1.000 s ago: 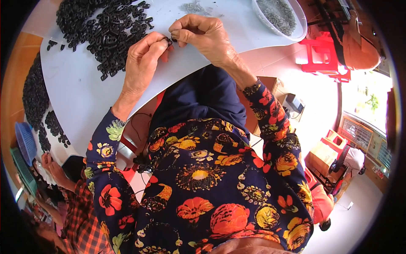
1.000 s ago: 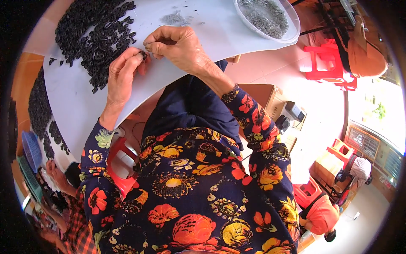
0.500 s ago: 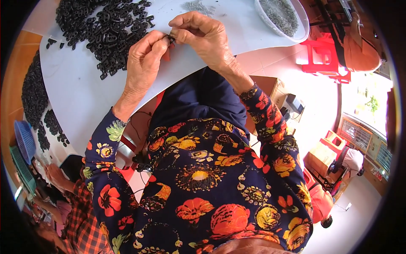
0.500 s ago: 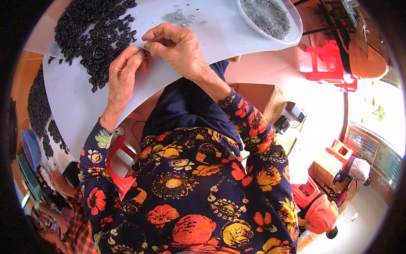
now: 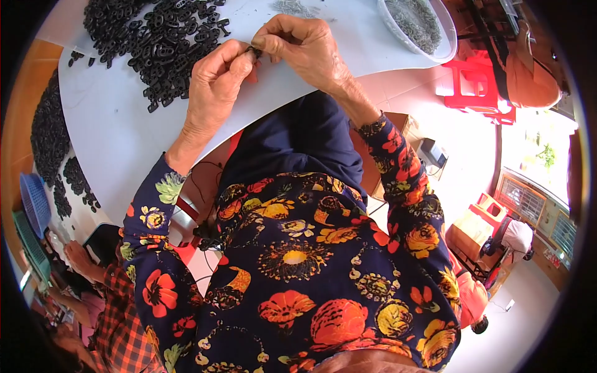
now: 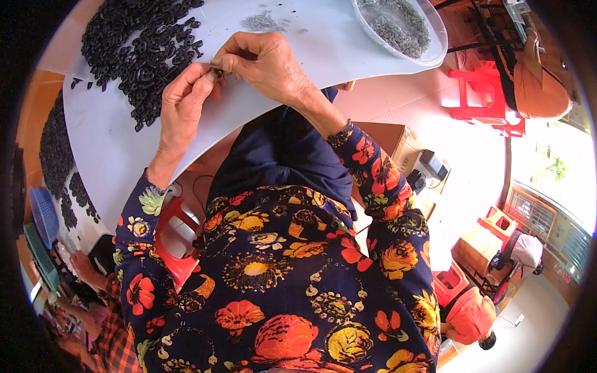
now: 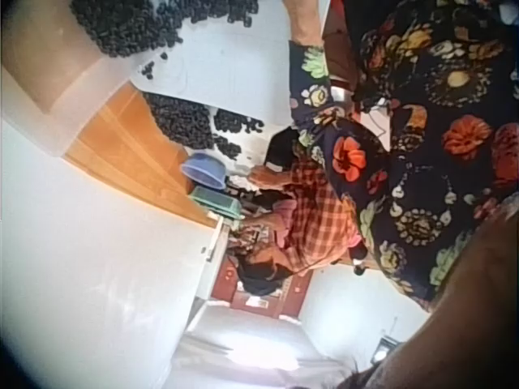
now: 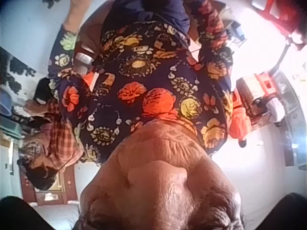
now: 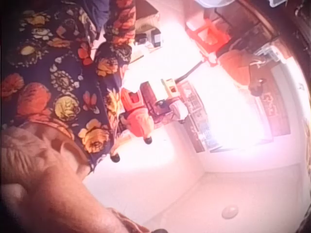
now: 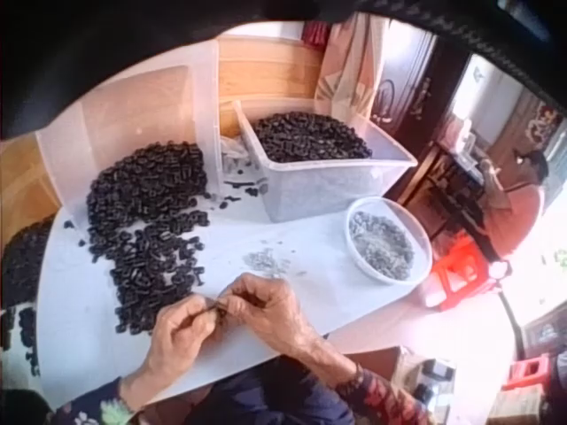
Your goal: The person assembles plastic fasteners by inserting small metal pins into the plastic pieces by hand.
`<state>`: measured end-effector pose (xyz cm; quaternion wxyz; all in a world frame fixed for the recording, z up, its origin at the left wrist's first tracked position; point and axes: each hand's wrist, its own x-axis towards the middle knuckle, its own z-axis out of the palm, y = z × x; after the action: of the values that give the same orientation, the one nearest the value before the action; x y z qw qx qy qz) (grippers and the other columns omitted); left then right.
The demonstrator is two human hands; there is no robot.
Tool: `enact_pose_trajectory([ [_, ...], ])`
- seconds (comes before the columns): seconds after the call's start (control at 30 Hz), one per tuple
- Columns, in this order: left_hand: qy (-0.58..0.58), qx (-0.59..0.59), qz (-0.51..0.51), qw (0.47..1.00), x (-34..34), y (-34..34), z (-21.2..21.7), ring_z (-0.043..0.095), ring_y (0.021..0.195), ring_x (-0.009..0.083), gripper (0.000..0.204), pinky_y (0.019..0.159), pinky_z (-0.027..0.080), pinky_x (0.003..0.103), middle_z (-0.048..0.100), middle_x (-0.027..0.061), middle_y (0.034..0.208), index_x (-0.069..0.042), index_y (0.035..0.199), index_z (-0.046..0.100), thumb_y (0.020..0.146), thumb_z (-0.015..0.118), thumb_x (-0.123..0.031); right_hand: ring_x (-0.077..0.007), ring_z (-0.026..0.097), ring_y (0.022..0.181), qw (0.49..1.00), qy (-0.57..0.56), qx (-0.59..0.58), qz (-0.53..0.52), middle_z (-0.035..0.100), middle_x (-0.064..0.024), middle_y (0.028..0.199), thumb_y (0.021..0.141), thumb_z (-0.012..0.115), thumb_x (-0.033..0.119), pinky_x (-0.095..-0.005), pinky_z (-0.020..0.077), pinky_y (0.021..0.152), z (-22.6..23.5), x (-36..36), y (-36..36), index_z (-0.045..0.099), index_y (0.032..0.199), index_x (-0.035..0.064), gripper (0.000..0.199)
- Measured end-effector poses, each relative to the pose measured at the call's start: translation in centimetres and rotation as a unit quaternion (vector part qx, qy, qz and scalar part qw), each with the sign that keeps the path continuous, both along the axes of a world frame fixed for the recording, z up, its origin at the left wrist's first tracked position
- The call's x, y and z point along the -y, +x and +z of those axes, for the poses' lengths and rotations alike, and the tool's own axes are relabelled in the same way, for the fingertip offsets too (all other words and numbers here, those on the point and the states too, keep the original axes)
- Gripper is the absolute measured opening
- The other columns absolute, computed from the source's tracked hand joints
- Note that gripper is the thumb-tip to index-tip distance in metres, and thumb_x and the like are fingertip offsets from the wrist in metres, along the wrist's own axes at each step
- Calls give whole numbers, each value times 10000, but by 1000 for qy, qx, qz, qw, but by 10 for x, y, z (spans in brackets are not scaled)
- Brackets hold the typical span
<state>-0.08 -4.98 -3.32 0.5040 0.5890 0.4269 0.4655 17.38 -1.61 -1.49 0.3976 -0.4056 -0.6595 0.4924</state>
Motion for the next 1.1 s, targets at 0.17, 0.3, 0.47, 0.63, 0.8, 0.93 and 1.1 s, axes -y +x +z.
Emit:
enact_pose_trajectory([
  [0.17,1,14,13,1000,2,3,2,462,651,36,150,596,394,202,547,-25,715,-3,817,575,906,547,-120,-62,516,608,998,34,37,-36,599,-1,674,889,658,192,-227,436,555,0,4,-6,669,872,3,190],
  [0.3,34,-3,20,999,1,3,3,451,661,34,142,602,388,198,550,-25,721,-5,829,584,909,540,-114,-81,577,587,994,49,34,-96,645,-68,635,853,660,146,-261,488,548,-2,8,-16,656,814,-36,186],
  [0.47,25,15,11,1000,0,0,-1,444,673,33,164,613,381,196,551,-23,721,-4,838,589,918,531,-135,-60,529,562,997,-73,-24,-27,635,-40,656,872,641,150,-237,452,517,1,-1,-6,664,851,-25,177],
  [0.63,9,19,3,1000,-1,-2,-2,433,672,30,186,618,373,195,547,-25,709,-5,851,591,922,520,-162,-54,524,587,999,-22,-39,-15,631,-24,677,878,637,160,-226,443,531,-2,0,-3,679,910,-12,180],
  [0.8,3,16,7,1000,0,0,0,434,676,30,176,624,375,192,549,-26,718,-5,856,593,921,510,-145,-72,559,614,998,-3,-13,-54,641,-33,678,873,639,156,-234,467,561,-7,7,-10,686,891,-10,174],
  [0.93,32,15,-1,999,-2,0,-1,439,676,32,183,622,377,191,572,-15,739,1,892,609,931,514,-150,-84,581,622,995,27,-1,-95,652,-58,672,868,649,165,-247,482,573,-9,10,-17,679,845,-29,198],
  [1.1,20,71,7,997,-2,0,-6,453,678,37,207,608,372,200,592,3,735,12,931,618,945,527,-174,-71,544,615,995,-33,-59,-67,626,-25,722,894,657,203,-212,444,557,-10,5,-18,651,896,-26,229],
])
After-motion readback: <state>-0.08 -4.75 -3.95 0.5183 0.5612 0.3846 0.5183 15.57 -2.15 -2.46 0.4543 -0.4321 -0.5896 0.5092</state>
